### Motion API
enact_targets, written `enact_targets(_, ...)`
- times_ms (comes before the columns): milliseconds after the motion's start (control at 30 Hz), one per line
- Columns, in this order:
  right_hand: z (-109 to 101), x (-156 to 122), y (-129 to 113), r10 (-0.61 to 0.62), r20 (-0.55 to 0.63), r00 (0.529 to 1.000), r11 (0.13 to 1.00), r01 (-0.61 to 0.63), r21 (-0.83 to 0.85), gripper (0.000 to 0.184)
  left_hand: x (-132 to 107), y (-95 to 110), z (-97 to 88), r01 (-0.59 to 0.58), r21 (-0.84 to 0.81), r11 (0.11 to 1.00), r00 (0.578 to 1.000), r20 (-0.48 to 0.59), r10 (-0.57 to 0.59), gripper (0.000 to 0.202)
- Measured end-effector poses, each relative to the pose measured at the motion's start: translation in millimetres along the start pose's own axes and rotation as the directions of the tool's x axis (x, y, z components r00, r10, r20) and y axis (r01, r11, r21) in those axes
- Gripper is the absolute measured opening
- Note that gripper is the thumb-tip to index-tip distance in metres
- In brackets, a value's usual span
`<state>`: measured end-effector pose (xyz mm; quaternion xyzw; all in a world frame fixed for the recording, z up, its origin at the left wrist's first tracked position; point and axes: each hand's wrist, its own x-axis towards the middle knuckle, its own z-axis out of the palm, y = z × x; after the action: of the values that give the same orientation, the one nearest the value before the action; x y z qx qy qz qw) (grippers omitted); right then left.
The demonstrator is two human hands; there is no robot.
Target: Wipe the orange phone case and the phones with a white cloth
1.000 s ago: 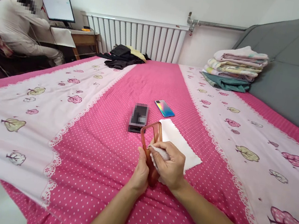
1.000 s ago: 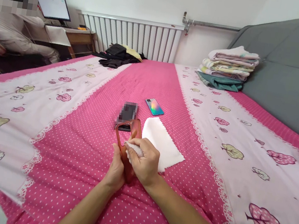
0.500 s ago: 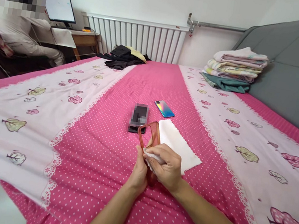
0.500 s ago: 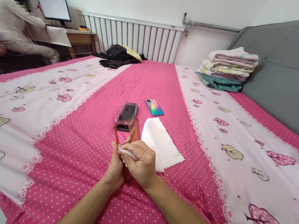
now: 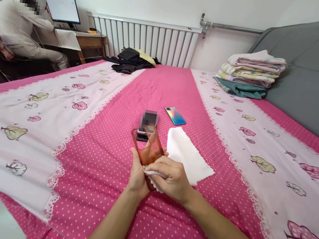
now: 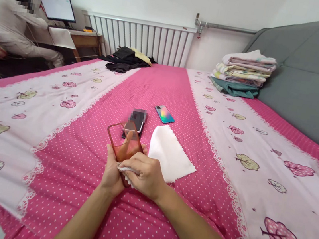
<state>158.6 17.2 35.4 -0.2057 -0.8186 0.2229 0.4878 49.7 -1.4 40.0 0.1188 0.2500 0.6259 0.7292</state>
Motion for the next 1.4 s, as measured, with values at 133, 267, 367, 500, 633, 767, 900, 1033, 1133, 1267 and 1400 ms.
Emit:
enact_targets(133, -1, -1, 1, -0.002, 0.114, 0.994, 1.0, 0.002, -0.001, 0.013, 2, 11, 1.2, -0.048, -0.055, 0.997, 0.999, -0.003, 0.048, 0.068)
enact_targets(267, -2, -2, 1, -0.004, 0.198, 0.98, 1.0, -0.001, 0.024, 0.013, 4, 17, 0.4, -0.126, -0.065, 0.99, 0.992, -0.003, 0.126, 0.063)
enact_targets(367, -3, -2, 2, -0.019, 0.233, 0.972, 1.0, 0.013, 0.028, 0.013, 5, 19, -2.0, -0.141, -0.083, 0.987, 0.99, 0.001, 0.141, 0.063)
enact_targets(500, -4, -4, 2, -0.037, 0.239, 0.97, 0.998, 0.026, 0.049, 0.015, 6, 22, -3.7, -0.165, -0.102, 0.981, 0.985, 0.031, 0.169, 0.066)
enact_targets(633, -3, -4, 1, -0.034, 0.237, 0.971, 0.999, 0.025, 0.041, 0.016, 6, 25, -6.1, -0.188, -0.123, 0.974, 0.981, 0.032, 0.194, 0.069)
enact_targets(767, -4, -3, 1, -0.051, 0.147, 0.988, 0.999, 0.053, -0.008, 0.013, 8, 29, -11.4, -0.165, -0.192, 0.967, 0.986, 0.0, 0.168, 0.078)
enact_targets(900, -9, 0, 2, -0.059, 0.068, 0.996, 0.998, 0.061, -0.035, 0.013, 9, 34, -12.1, -0.153, -0.222, 0.963, 0.988, -0.041, 0.148, 0.082)
enact_targets(1033, -14, 2, 6, -0.033, 0.017, 0.999, 0.999, 0.033, -0.008, 0.012, 7, 37, -8.2, -0.159, -0.197, 0.967, 0.987, -0.068, 0.148, 0.08)
enact_targets(1133, -15, 3, 9, -0.017, -0.003, 1.0, 1.0, 0.017, 0.025, 0.013, 6, 38, -7.7, -0.156, -0.191, 0.969, 0.988, -0.042, 0.15, 0.077)
enact_targets(1267, -18, 3, 12, 0.02, -0.006, 1.0, 0.996, -0.019, 0.087, 0.013, 6, 37, -9.5, -0.132, -0.215, 0.968, 0.991, 0.005, 0.136, 0.075)
enact_targets(1400, -23, 5, 14, 0.105, 0.004, 0.995, 0.982, -0.104, 0.161, 0.01, 7, 37, -9.3, -0.124, -0.234, 0.964, 0.991, 0.012, 0.13, 0.076)
